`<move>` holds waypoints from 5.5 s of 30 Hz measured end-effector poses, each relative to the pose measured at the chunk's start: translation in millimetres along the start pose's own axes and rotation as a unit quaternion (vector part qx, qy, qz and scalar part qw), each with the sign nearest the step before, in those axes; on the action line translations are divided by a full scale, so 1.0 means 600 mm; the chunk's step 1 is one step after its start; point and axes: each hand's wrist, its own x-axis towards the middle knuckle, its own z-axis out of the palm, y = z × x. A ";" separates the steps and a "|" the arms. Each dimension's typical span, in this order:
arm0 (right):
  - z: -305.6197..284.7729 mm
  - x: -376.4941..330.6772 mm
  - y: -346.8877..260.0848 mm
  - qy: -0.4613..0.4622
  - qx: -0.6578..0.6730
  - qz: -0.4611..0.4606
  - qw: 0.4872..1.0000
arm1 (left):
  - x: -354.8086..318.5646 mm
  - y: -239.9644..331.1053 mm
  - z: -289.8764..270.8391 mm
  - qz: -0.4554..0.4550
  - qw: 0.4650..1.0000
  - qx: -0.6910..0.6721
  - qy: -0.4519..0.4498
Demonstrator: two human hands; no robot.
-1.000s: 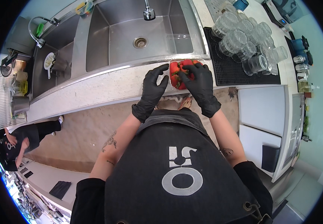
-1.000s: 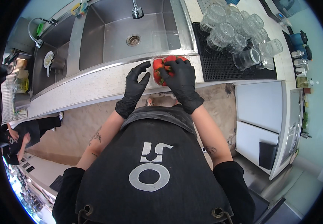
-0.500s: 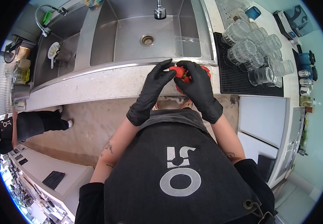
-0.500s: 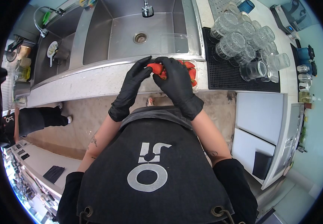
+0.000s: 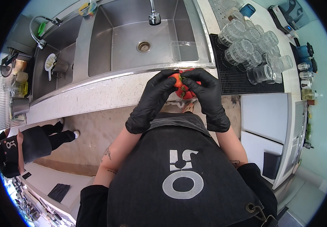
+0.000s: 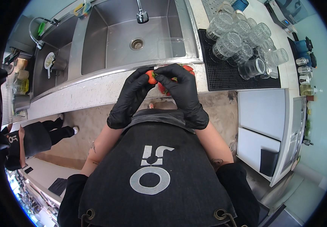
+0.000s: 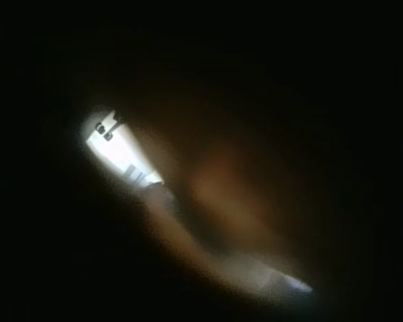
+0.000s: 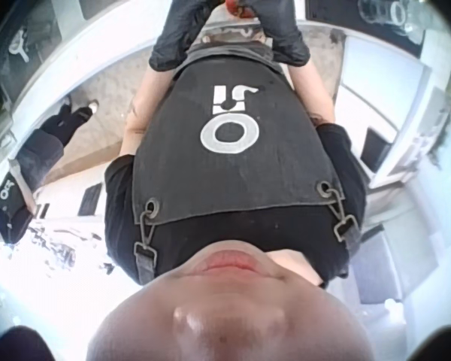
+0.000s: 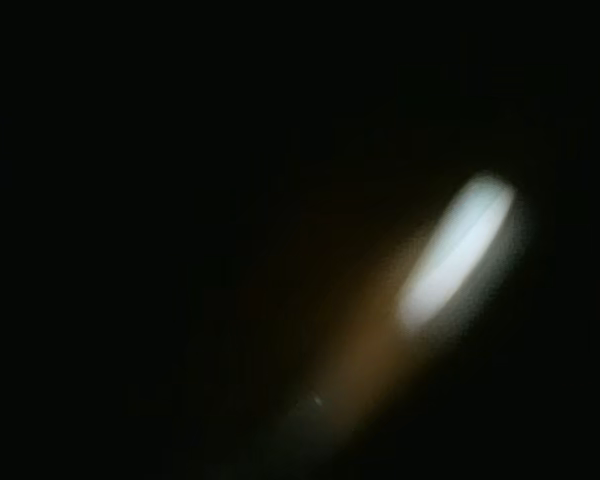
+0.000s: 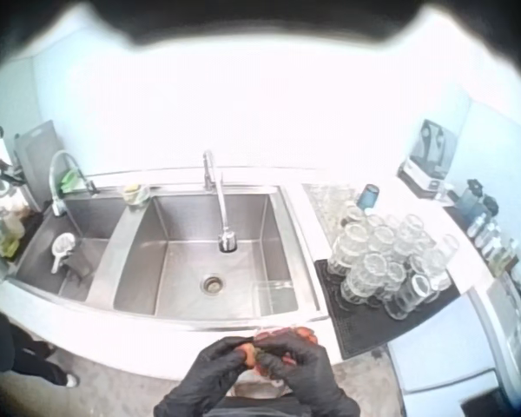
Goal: The person retrieves strawberries from a container, removes the green tops, and slices them with a knife on a metal plate. The person also briefly handles a small box and interacts with a coworker before continuing to prepare more strawberries.
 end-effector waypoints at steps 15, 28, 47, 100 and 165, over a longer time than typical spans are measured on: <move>-0.005 -0.004 -0.009 -0.108 -0.055 -0.034 0.992 | -0.002 0.001 0.015 -0.079 0.992 -0.093 -0.037; -0.010 -0.004 0.006 -0.017 -0.020 -0.061 0.998 | -0.003 -0.003 0.008 -0.105 0.989 -0.088 -0.063; 0.003 -0.018 0.021 0.005 0.009 0.002 1.000 | 0.000 -0.014 -0.002 -0.079 0.978 0.183 -0.053; -0.077 0.173 0.136 0.031 -0.169 0.042 0.984 | -0.051 0.015 -0.121 -0.047 0.984 0.120 0.124; -0.106 0.290 0.183 -0.252 -0.233 -0.248 0.906 | -0.289 -0.184 0.074 0.152 0.838 -0.027 0.523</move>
